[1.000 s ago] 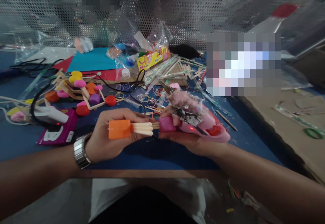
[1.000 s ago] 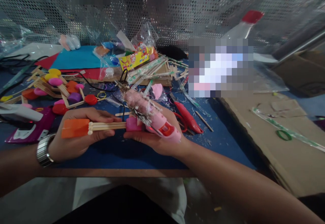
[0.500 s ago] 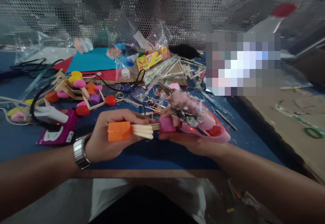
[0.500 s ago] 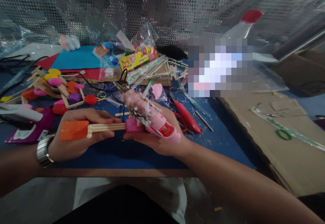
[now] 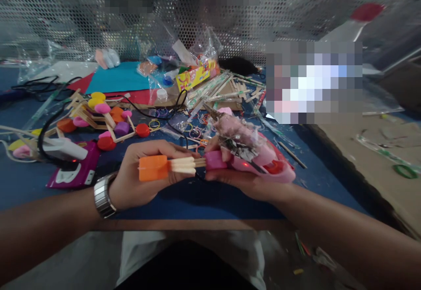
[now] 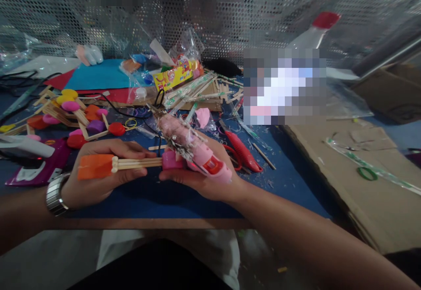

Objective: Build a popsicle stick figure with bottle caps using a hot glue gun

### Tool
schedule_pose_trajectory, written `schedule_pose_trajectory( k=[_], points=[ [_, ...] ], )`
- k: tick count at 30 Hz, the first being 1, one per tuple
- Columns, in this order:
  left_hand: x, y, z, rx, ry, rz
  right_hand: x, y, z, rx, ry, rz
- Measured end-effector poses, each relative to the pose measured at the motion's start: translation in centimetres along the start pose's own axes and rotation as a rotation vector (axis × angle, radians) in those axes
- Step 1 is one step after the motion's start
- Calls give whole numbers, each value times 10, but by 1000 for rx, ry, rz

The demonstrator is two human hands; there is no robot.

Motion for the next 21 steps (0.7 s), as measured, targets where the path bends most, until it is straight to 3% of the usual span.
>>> schedule_pose_trajectory(
  k=[10, 17, 21],
  points=[
    [-1, 1, -4, -26, 272, -44, 3, 1, -5, -64, 73, -115],
    [5, 5, -1, 44, 214, -45, 4, -2, -5, -72, -45, 21],
    [5, 5, -2, -5, 232, -52, -1, -2, -4, -38, -55, 18]
  ],
)
Point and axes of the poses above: each hand's wrist, its own y-axis towards the middle knuckle, its own z-axis out of the palm, x = y × z, the point moved 3 cm from there along y, towards the middle knuckle, and after that the axes turned 13 degrees about x, right-handed, at the moved point
